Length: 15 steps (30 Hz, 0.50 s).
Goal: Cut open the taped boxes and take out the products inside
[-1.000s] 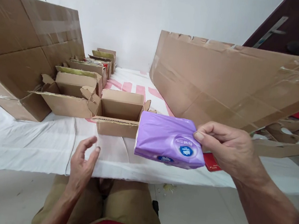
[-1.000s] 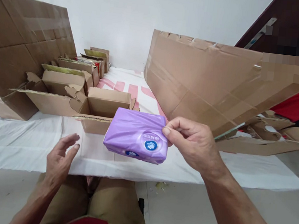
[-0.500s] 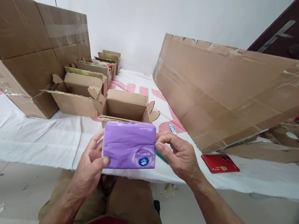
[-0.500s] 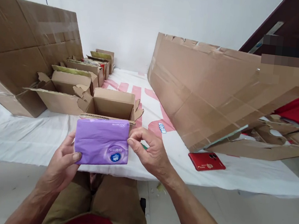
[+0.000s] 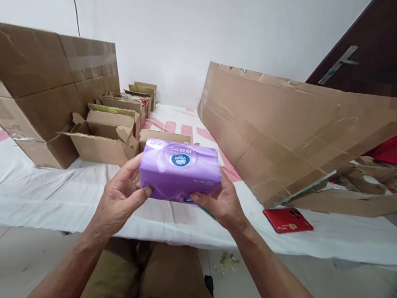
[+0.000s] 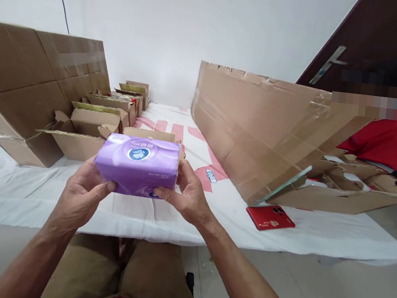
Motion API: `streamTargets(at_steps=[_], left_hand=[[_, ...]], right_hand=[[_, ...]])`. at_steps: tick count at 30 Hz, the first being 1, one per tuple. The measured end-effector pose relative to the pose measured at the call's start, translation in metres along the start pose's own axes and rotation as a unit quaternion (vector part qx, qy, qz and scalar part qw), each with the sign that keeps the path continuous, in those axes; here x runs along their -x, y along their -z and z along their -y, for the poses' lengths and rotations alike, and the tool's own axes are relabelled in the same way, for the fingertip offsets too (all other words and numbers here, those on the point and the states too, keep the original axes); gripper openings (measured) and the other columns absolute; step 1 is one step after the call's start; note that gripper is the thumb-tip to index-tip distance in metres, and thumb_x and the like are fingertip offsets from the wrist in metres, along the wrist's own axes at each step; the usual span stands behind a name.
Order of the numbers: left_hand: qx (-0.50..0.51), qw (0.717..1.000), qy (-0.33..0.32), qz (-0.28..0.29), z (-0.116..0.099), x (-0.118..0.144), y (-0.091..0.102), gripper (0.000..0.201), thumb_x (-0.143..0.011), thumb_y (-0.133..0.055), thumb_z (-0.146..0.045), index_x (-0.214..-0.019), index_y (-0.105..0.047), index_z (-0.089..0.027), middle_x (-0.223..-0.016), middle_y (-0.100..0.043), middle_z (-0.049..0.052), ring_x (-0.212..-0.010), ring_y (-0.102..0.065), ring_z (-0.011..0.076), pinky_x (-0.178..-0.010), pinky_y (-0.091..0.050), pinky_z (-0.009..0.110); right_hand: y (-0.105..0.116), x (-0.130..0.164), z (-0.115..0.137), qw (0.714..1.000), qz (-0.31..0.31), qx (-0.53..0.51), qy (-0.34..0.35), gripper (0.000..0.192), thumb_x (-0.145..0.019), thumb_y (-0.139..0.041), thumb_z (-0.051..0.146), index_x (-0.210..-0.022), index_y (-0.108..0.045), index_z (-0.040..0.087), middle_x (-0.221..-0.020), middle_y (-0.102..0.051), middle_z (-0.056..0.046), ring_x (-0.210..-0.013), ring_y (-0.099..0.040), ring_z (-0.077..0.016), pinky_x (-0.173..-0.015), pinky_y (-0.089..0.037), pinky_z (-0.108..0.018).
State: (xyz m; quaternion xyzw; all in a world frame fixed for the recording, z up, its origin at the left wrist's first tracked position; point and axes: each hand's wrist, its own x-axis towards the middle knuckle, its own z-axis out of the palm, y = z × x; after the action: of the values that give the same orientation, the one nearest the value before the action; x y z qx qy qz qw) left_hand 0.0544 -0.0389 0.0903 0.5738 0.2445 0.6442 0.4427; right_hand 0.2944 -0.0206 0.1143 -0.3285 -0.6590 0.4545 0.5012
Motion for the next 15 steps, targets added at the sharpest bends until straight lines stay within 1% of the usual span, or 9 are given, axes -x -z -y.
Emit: streamTargets(at_steps=[4, 8, 11, 13, 15], left_hand=[[-0.007, 0.999, -0.046, 0.008, -0.01, -0.01, -0.005, 0.054, -0.093, -0.077, -0.026, -0.144, -0.063, -0.037, -0.151, -0.064, 0.006, -0.146, -0.054, 0.0287, -0.119, -0.05, 0.045], [-0.045, 0.996, -0.079, 0.001, -0.028, -0.024, -0.013, 0.055, -0.093, -0.077, -0.03, -0.146, -0.062, -0.034, -0.148, -0.065, 0.006, -0.147, -0.053, 0.0306, -0.12, -0.049, 0.047], [-0.06, 0.991, -0.115, 0.013, -0.044, -0.034, -0.021, 0.057, -0.093, -0.077, -0.035, -0.147, -0.06, -0.033, -0.149, -0.063, 0.005, -0.146, -0.053, 0.0319, -0.118, -0.05, 0.047], [-0.058, 0.989, -0.133, 0.023, -0.052, -0.037, -0.024, 0.056, -0.095, -0.075, -0.034, -0.148, -0.058, -0.034, -0.152, -0.062, 0.004, -0.146, -0.053, 0.0312, -0.118, -0.05, 0.046], [-0.053, 0.988, -0.141, 0.031, -0.058, -0.036, -0.026, 0.052, -0.097, -0.071, -0.03, -0.148, -0.058, -0.035, -0.153, -0.061, 0.002, -0.145, -0.055, 0.0295, -0.117, -0.051, 0.045]], right_hand=[[0.0, -0.006, 0.013, 1.0, -0.013, -0.009, 0.025, 0.073, -0.072, -0.094, 0.049, -0.133, -0.061, 0.027, -0.128, -0.073, -0.008, -0.12, -0.069, -0.0293, -0.101, -0.059, -0.045], [0.004, -0.014, 0.038, 0.999, -0.03, 0.021, 0.032, 0.073, -0.069, -0.094, 0.055, -0.13, -0.064, 0.028, -0.125, -0.074, -0.008, -0.12, -0.069, -0.0317, -0.103, -0.059, -0.048], [0.007, -0.02, 0.057, 0.993, -0.058, 0.06, 0.082, 0.071, -0.069, -0.094, 0.056, -0.129, -0.066, 0.031, -0.128, -0.073, -0.005, -0.127, -0.065, -0.0319, -0.108, -0.057, -0.049], [0.006, -0.021, 0.064, 0.989, -0.063, 0.058, 0.12, 0.065, -0.072, -0.093, 0.051, -0.129, -0.067, 0.033, -0.132, -0.072, -0.002, -0.131, -0.063, -0.0306, -0.11, -0.056, -0.047], [0.001, -0.02, 0.066, 0.987, -0.053, 0.032, 0.145, 0.058, -0.077, -0.092, 0.041, -0.129, -0.068, 0.034, -0.134, -0.071, -0.001, -0.131, -0.064, -0.0287, -0.109, -0.058, -0.044]])
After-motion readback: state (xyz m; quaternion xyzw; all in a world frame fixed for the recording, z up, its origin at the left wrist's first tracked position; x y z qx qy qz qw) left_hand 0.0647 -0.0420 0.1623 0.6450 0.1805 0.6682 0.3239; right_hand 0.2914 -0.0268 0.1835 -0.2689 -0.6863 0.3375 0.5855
